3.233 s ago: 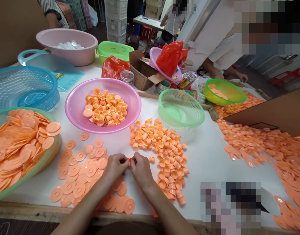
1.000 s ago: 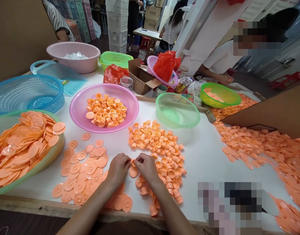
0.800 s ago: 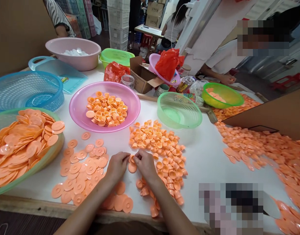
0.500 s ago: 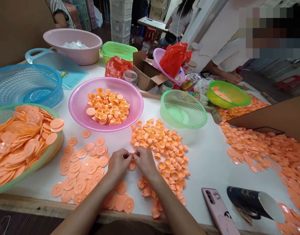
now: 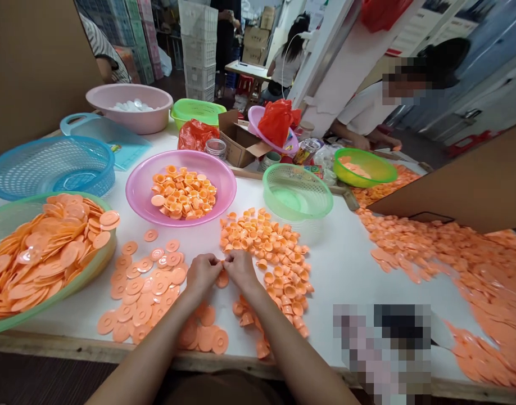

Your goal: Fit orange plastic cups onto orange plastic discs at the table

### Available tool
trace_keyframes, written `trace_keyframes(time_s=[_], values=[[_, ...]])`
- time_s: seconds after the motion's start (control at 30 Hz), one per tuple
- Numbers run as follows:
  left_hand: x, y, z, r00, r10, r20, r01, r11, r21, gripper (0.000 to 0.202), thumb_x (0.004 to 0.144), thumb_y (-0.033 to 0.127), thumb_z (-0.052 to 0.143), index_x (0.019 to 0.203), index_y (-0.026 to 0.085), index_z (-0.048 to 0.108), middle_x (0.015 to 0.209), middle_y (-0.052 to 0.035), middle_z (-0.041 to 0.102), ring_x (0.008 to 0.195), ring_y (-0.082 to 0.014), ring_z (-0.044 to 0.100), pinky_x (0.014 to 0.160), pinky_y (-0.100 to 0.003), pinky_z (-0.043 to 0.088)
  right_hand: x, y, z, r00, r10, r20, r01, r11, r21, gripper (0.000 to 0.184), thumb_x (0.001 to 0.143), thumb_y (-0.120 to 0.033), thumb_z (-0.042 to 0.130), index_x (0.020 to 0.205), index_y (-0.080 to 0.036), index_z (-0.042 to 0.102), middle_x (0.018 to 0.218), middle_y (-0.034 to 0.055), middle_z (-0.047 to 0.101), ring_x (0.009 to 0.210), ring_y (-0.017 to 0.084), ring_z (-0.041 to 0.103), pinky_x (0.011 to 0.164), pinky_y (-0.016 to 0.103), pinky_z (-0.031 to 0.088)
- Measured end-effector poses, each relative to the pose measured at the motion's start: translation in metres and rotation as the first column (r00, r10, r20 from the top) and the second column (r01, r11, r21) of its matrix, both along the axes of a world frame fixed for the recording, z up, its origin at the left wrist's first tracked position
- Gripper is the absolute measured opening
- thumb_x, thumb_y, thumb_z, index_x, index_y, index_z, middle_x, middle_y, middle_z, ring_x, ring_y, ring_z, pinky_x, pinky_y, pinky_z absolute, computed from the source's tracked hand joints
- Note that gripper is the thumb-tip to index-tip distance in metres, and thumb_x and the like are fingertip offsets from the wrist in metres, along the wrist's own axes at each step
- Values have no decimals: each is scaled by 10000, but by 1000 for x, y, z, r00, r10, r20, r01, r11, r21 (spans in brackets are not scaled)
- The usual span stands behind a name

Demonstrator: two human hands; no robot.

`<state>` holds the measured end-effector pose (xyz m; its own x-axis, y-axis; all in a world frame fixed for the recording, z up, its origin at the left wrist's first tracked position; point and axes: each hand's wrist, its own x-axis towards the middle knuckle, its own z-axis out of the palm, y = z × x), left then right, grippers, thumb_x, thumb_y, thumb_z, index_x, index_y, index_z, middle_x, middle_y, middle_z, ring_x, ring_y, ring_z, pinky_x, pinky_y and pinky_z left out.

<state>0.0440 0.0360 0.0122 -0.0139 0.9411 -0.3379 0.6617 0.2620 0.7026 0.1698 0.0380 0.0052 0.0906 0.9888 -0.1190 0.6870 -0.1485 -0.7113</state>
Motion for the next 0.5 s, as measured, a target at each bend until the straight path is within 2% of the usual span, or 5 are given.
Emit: trace_keyframes(time_s=[0.2,0.3,0.4,0.43,0.5], values=[[-2,-2,-2,995,13,98,-20,997,75,115,675,208,577,575,177,626,548,-5,643,577,-142,611,531,-213,373,4,-7,15,997,55,-50,-53,997,48,206,679,-53,571,517,-164,632,500,-22,597,516,111,517,521,195,339],[-6,-12,10,983,35,180,-56,992,115,128,710,201,545,608,170,615,522,10,625,520,-125,607,514,-203,409,25,-26,29,992,61,-115,-51,995,91,195,788,-161,552,685,-174,716,623,3,682,561,134,586,558,212,405],[-23,-7,47,947,88,309,-154,968,198,159,772,279,540,707,161,624,568,12,631,537,-122,627,529,-203,463,50,-53,38,993,31,-112,-20,995,100,189,809,-195,547,763,-187,731,757,33,720,706,173,642,661,254,449],[-32,1,65,921,122,371,-227,941,253,179,777,313,561,751,153,635,598,6,636,553,-124,632,540,-208,478,56,-62,40,995,48,-86,-41,996,81,178,803,-192,558,752,-191,729,768,37,717,739,181,645,685,262,451],[-51,26,101,855,214,473,-413,832,370,291,774,387,607,914,136,655,650,2,640,565,-125,630,554,-224,502,62,-78,41,995,104,-11,-104,994,18,164,795,-174,570,772,-194,731,794,45,708,777,187,640,713,270,448]])
